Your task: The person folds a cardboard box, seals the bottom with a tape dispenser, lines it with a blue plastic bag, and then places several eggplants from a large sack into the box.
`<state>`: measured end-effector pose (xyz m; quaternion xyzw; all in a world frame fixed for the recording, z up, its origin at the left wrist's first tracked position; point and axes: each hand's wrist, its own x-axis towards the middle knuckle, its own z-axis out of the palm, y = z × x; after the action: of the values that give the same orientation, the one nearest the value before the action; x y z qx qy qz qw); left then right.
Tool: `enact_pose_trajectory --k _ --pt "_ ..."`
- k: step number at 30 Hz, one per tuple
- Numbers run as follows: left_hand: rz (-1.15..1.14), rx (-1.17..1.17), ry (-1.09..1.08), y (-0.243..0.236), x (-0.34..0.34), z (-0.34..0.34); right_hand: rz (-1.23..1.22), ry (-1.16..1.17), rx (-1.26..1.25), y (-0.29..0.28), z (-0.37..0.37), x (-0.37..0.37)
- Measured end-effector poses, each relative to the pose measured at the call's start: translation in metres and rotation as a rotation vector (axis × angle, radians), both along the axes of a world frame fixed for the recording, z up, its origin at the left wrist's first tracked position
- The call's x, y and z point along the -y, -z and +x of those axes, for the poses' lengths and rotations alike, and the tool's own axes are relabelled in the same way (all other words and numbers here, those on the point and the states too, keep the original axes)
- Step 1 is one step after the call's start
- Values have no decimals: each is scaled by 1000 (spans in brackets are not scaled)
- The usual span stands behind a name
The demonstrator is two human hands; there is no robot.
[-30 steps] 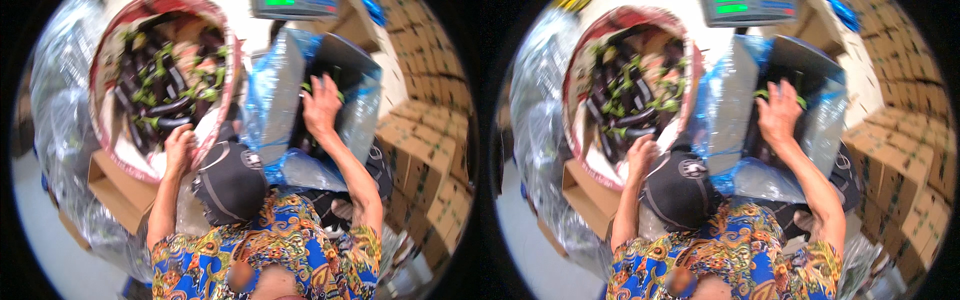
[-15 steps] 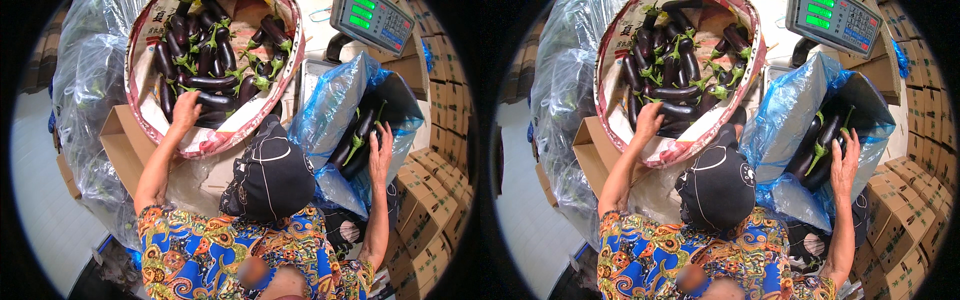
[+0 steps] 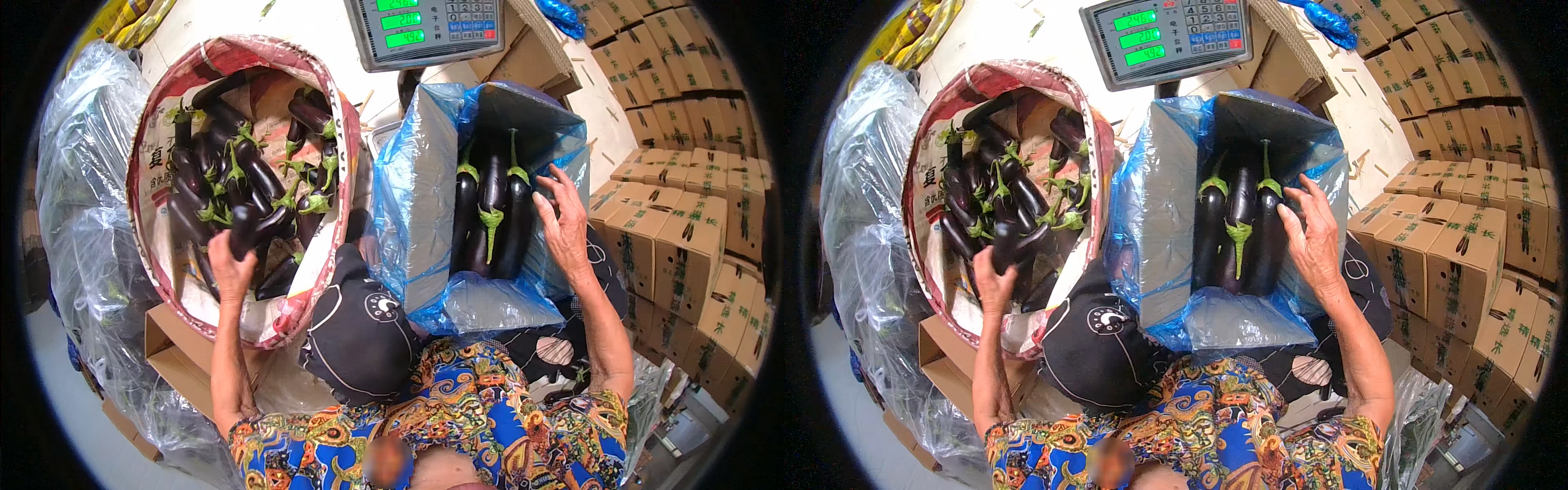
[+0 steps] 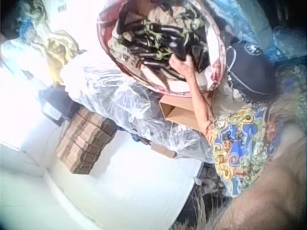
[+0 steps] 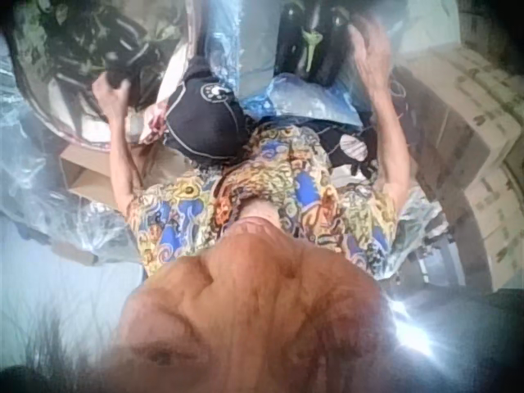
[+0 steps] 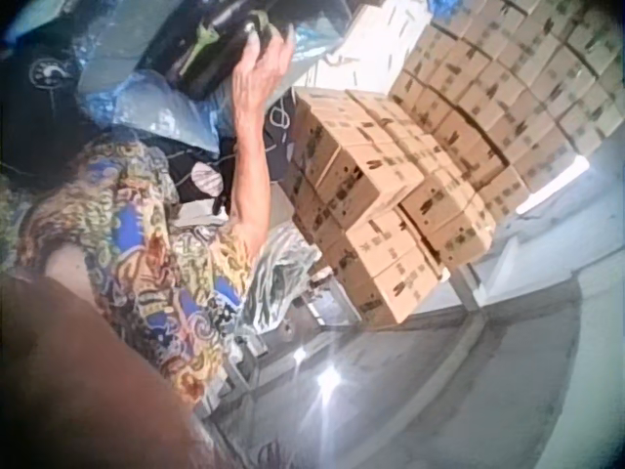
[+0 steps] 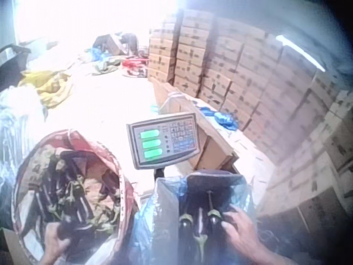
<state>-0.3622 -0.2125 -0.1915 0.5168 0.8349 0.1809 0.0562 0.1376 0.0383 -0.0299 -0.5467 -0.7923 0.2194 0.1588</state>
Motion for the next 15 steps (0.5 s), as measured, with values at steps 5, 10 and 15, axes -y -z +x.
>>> enact_pose_trajectory --k 5,10,15 --pt "284 835 -302 -101 -52 8 -38 0 -58 8 1 0" --pt "401 1012 -224 -154 -95 23 -62 -24 -94 9 4 2" --pt "394 1213 -206 -188 -127 52 -53 -32 -85 7 14 4"
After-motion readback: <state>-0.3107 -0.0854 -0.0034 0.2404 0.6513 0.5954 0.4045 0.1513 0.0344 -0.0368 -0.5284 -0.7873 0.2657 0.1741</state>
